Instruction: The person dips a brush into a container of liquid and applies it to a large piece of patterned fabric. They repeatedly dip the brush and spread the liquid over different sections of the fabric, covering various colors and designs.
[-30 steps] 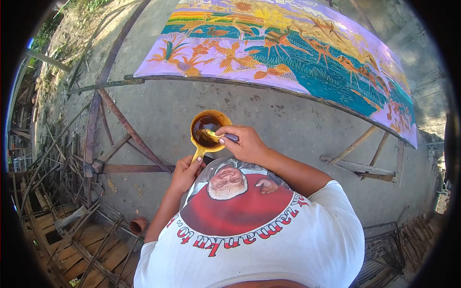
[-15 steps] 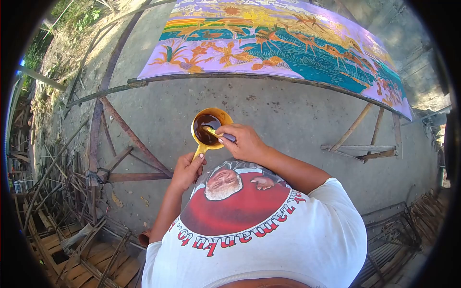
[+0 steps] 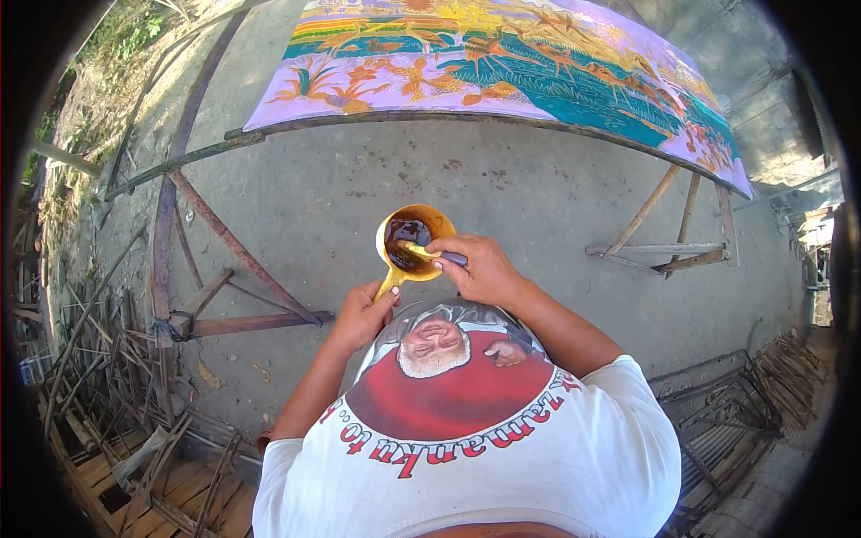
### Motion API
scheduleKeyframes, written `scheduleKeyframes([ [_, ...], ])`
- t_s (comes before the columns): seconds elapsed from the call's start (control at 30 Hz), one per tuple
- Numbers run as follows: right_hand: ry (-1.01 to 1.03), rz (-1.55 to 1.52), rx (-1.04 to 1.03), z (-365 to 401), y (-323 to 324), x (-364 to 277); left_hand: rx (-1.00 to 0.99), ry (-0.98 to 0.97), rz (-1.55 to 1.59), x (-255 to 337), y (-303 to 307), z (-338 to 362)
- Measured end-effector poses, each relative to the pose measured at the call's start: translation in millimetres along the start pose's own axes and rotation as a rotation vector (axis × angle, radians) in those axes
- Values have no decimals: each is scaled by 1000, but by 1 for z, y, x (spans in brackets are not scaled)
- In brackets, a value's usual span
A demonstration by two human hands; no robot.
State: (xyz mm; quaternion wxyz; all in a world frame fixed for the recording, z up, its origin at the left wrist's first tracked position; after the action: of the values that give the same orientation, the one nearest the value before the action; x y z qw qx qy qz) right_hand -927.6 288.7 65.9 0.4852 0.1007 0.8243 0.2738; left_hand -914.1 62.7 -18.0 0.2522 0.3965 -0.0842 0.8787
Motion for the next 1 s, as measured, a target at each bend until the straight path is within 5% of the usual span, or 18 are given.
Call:
scheduleKeyframes([
  [0.33,2,99,-60,35,62,28,-60,-37,-98,54,-73,-24],
  [0.53,89,92,198,85,163,37,-127,-15,-94,88,-155,-58],
  [1.0,-190,104,422,202,306,90,-289,-64,-144,166,-324,-116],
])
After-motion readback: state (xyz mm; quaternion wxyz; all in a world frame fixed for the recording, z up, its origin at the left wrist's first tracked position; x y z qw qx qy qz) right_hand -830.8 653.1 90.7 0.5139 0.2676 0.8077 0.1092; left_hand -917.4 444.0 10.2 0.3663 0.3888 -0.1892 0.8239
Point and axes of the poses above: each hand's wrist, its own z-axis away from the middle knuckle, its own y-axis out of the back of the hand, x = y × z, the point moved 6 cm from there along -z, towards the middle knuckle, and after that the axes turned 12 degrees about y, right-handed, at the moved point
